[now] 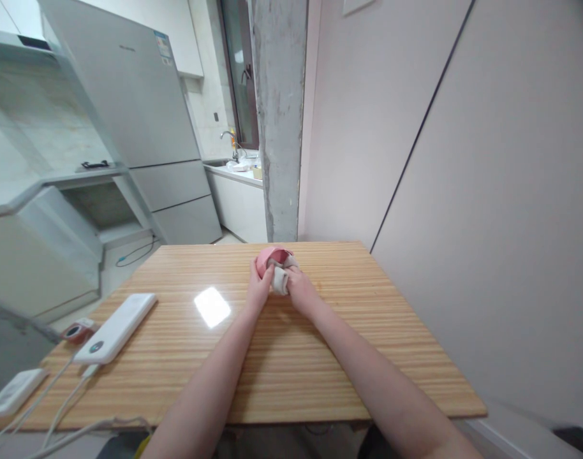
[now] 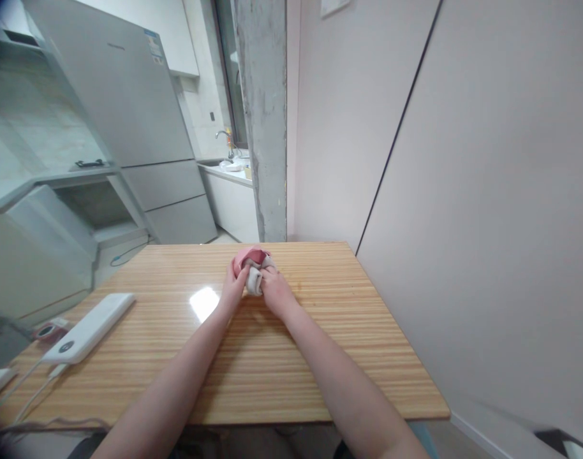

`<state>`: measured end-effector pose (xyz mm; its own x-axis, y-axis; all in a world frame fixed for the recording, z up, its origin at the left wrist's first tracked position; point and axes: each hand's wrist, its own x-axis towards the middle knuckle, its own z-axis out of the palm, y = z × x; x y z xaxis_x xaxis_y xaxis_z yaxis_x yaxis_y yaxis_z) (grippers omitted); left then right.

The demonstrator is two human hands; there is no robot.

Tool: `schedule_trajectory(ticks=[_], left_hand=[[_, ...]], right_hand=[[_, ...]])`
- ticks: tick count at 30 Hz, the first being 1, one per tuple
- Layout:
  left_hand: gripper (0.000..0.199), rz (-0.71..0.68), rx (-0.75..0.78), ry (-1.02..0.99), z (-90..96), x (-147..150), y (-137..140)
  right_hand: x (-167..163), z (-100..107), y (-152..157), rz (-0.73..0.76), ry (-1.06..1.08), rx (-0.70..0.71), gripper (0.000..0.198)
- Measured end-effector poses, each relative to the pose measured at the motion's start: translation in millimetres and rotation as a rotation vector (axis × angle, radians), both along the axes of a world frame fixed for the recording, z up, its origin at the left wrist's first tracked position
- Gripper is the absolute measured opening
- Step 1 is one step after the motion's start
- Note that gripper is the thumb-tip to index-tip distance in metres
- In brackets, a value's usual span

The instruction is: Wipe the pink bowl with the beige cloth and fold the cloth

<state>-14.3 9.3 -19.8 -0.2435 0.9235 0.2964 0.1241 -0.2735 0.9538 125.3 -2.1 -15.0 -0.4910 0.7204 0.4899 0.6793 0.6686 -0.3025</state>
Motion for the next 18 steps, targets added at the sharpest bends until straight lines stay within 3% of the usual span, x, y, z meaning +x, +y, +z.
schedule_trajectory(ticks=[4,10,15,18], left_hand=[[0.055,-0.047,0.02,0.171,15.7,-15,-3],[0.09,-0.085,-0.019,-0.053,-0.7,8,-3],[0.07,-0.005,0.022,0.033,8.2,-5,-1],[0.082,-0.059,0.021,-0.003,14.6,-10,-1]], right_hand=[[2,-1,4,0.002,-0.074,0.035,0.021],[2,-5,0,-0.131,0.06,0.016,0.027],[-2,-5,-1,-0.002,0.041,-0.034,0.028],[-2,-2,-1,0.004,-0.003,0.002,0.024]])
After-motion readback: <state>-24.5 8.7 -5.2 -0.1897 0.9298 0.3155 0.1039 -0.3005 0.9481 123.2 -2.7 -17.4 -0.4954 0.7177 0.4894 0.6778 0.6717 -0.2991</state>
